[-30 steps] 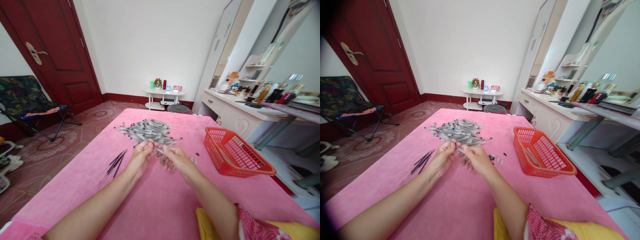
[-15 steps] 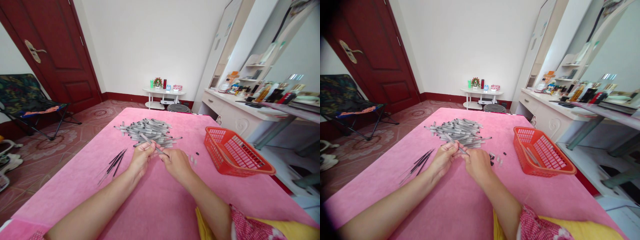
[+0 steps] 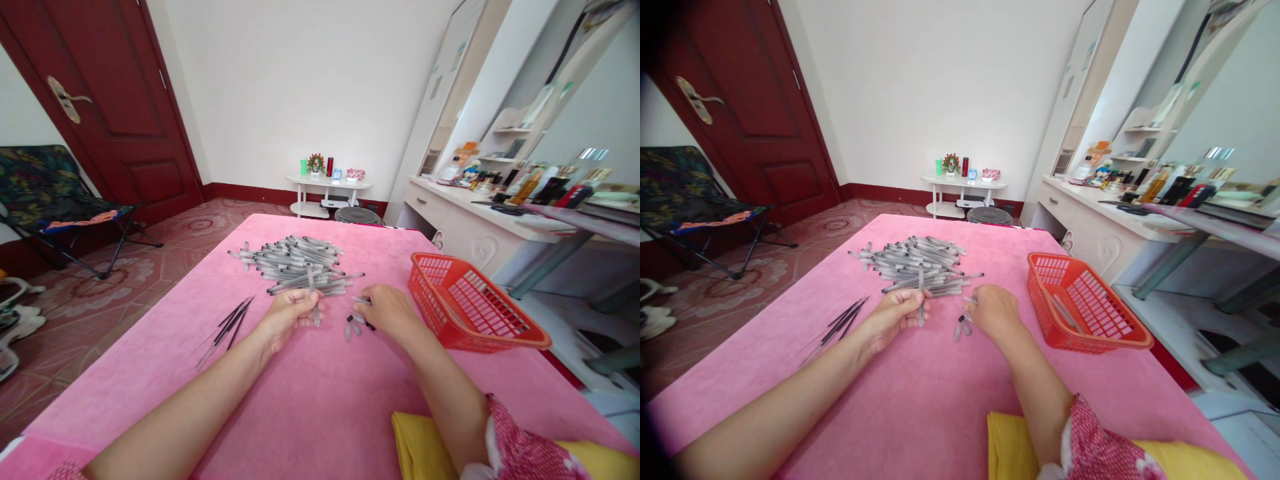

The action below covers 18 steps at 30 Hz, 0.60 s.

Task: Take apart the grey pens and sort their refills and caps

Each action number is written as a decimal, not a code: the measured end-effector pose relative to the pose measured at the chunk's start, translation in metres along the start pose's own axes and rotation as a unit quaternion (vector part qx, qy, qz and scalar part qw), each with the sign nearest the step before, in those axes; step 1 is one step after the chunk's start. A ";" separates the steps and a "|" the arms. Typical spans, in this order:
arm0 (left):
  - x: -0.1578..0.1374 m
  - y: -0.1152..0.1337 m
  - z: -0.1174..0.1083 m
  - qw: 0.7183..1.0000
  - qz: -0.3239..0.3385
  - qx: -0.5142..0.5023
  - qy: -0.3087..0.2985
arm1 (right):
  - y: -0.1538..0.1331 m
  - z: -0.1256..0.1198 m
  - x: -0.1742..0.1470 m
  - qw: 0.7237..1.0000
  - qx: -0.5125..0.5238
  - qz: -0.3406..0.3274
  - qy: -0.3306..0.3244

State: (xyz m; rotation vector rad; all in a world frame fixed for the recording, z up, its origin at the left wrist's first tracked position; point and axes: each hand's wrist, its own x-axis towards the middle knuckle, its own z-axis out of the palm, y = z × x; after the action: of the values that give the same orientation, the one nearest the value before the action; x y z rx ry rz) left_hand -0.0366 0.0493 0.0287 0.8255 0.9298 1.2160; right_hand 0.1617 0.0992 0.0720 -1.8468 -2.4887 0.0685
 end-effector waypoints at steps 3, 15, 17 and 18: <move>-0.002 -0.002 -0.001 0.999 -0.007 0.020 -0.042 | 0.002 -0.002 0.000 1.000 0.003 0.012 -0.009; -0.013 0.000 0.003 0.969 -0.076 0.095 -0.214 | -0.014 0.005 0.005 0.820 0.565 -0.091 -0.002; -0.012 0.001 0.003 0.975 -0.073 0.040 -0.205 | -0.017 0.006 0.004 0.764 0.642 -0.050 -0.027; -0.012 0.001 0.004 0.981 -0.061 0.002 -0.183 | -0.018 0.007 0.003 0.733 0.679 -0.029 -0.031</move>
State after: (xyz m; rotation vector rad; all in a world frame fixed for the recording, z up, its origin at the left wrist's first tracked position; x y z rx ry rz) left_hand -0.0348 0.0376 0.0332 0.9441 0.6712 0.9170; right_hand 0.1430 0.0970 0.0666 -1.0100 -1.4977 1.4693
